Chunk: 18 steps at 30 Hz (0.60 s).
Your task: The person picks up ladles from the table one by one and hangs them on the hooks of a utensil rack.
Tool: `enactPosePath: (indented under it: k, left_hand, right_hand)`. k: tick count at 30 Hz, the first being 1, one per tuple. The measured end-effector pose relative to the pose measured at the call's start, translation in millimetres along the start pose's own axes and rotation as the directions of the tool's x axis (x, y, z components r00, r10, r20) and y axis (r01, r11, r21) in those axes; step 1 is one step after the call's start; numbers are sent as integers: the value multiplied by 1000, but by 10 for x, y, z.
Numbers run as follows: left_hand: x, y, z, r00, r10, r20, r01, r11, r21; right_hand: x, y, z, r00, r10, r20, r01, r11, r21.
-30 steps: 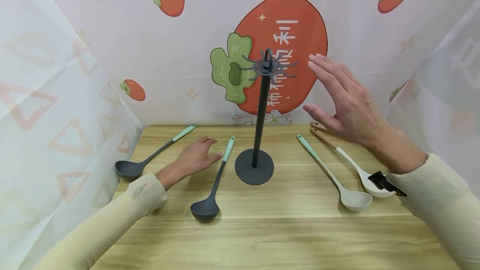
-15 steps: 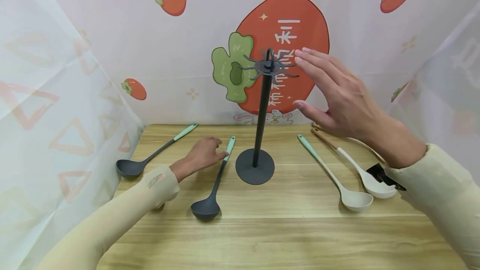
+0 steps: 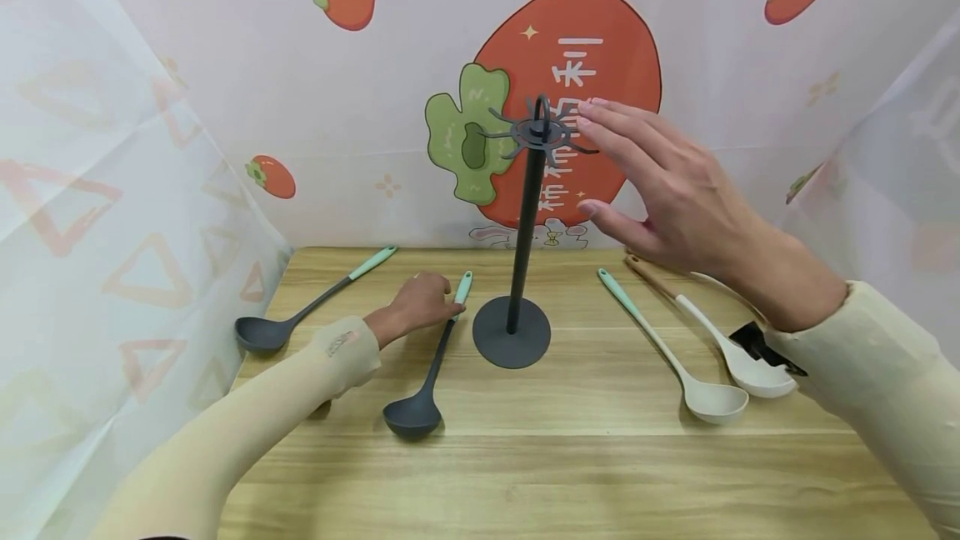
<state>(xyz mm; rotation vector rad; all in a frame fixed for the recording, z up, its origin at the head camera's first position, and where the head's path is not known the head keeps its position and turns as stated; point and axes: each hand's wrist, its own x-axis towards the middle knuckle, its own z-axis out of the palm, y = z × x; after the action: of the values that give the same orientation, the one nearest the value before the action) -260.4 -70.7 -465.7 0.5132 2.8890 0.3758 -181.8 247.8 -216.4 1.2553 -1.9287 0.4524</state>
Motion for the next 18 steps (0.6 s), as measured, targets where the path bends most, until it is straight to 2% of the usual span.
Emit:
enactPosePath:
  k: [5, 8, 11, 18]
  left_hand:
    - [46, 17, 66, 997, -39, 62, 41, 999, -29]
    - [44, 38, 81, 995, -43, 94, 44, 999, -6]
    - [35, 60, 68, 996, -25, 82, 22, 999, 37]
    - [49, 80, 57, 997, -24, 71, 19, 998, 61]
  right_hand:
    - [-22, 25, 10, 999, -6, 38, 7, 1000, -18]
    - [-34, 37, 28, 998, -13, 57, 14, 1000, -18]
    - [-37, 53, 45, 998, -22, 62, 22, 1000, -12]
    - [-49, 72, 79, 997, -36, 72, 37, 999, -14]
